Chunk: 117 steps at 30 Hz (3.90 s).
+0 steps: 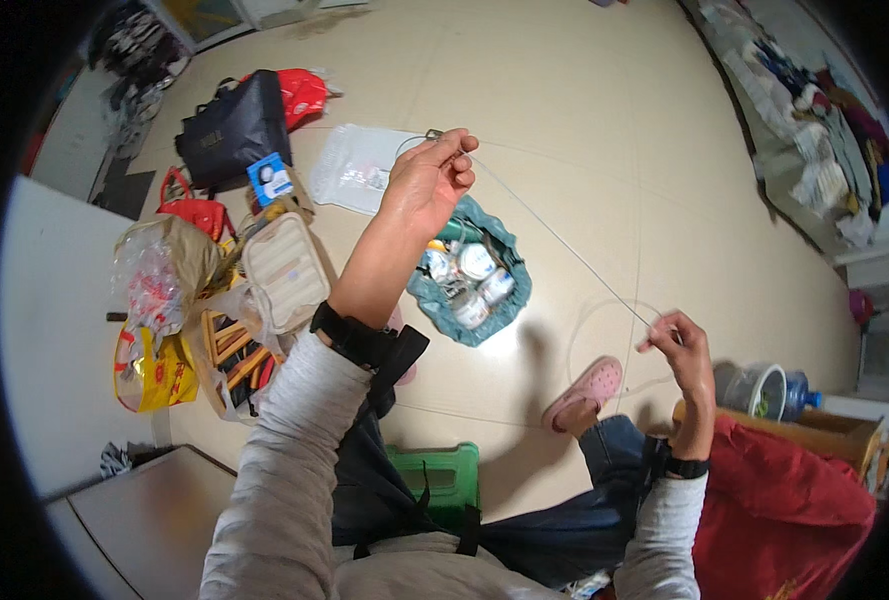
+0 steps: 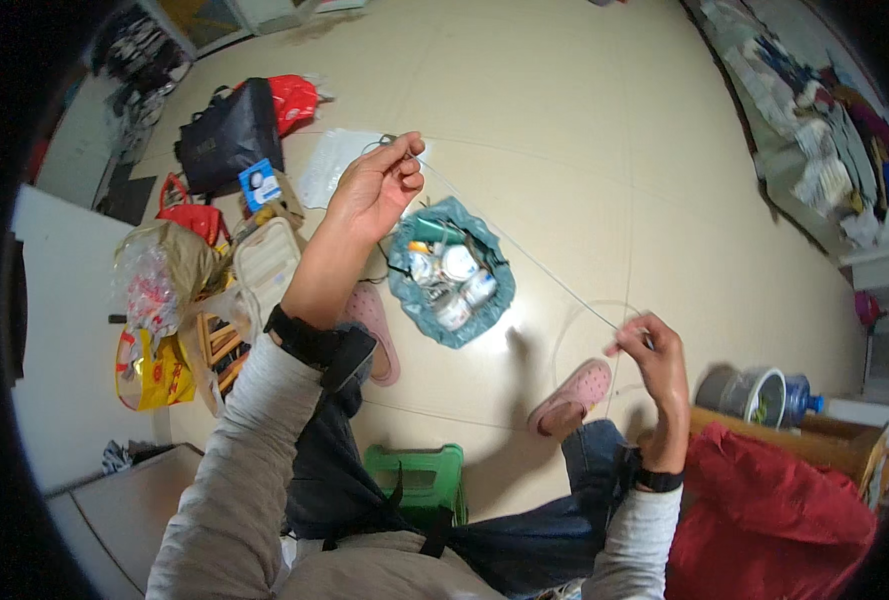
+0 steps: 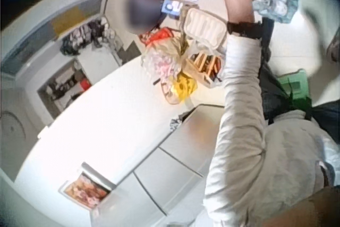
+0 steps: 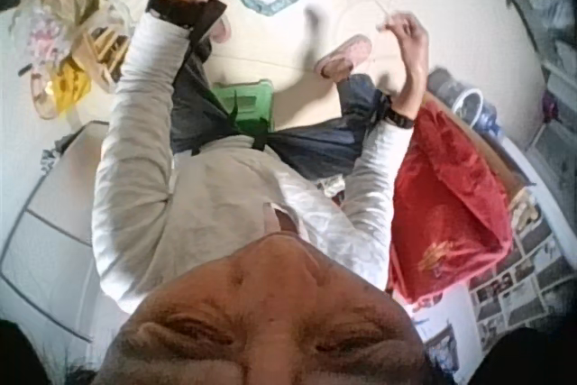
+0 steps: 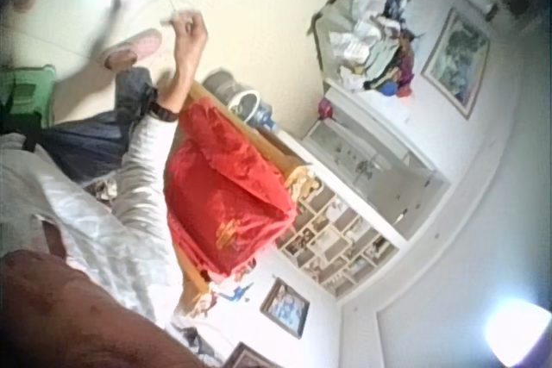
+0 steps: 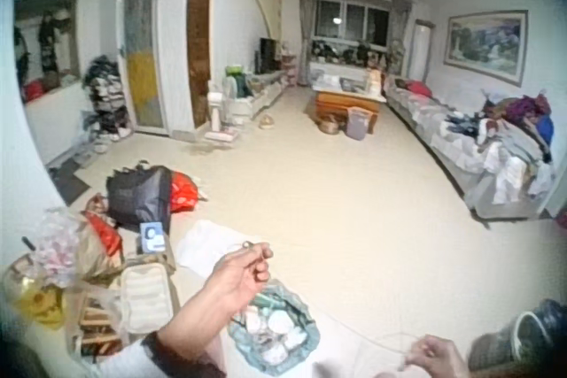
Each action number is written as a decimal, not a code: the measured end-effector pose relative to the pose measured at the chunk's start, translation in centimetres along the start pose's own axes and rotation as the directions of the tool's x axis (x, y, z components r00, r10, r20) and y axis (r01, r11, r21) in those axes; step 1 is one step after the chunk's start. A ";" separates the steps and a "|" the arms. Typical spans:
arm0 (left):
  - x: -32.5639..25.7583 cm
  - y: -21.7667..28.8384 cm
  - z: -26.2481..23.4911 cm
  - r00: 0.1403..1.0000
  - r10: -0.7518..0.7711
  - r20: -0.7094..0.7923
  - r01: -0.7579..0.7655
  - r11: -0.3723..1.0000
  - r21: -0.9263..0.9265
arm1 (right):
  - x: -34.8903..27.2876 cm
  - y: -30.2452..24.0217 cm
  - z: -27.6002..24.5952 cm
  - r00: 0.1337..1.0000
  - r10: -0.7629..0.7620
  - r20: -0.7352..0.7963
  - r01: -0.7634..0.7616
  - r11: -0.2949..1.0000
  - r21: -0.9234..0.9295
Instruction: The person sits on a low stool and assembles a thin metal wire with small cylindrical components. They thread the wire through the components, bend and shape the wire, and repeatedly adjust the assembly by hand.
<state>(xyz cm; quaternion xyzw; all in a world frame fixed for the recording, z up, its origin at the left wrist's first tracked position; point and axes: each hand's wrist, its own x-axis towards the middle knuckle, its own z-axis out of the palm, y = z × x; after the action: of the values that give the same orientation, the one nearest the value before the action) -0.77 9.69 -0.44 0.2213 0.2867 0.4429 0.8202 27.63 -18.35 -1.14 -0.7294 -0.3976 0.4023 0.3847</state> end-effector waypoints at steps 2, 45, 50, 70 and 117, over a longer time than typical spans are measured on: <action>0.6 2.0 -1.5 0.996 0.086 -0.025 -0.086 0.996 -0.011 | 0.1 2.4 -2.1 0.999 0.011 -0.051 -0.008 0.998 0.064; -2.8 -1.5 3.6 0.955 -0.033 0.294 -0.042 0.969 0.244 | 0.2 -7.6 9.7 0.947 0.023 0.320 -0.118 0.952 0.282; -2.5 -1.8 3.5 0.956 0.023 0.293 -0.165 0.868 0.469 | 0.0 -7.3 9.9 0.914 0.035 0.404 -0.165 0.942 0.292; -3.7 -2.1 5.0 0.918 0.050 0.393 -0.211 0.901 0.378 | 0.2 -6.1 10.6 0.883 0.035 0.469 -0.159 0.960 0.228; -3.8 0.2 4.6 0.848 -0.170 0.502 -0.063 0.908 0.414 | -0.8 -5.5 9.5 0.825 -0.043 0.563 -0.112 0.965 0.238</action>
<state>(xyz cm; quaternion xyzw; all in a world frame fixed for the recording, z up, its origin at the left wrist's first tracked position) 0.47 6.02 4.13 0.4951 0.1443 0.2703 0.8130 17.43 -14.63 0.30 -0.5282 -0.4235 0.6551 0.3354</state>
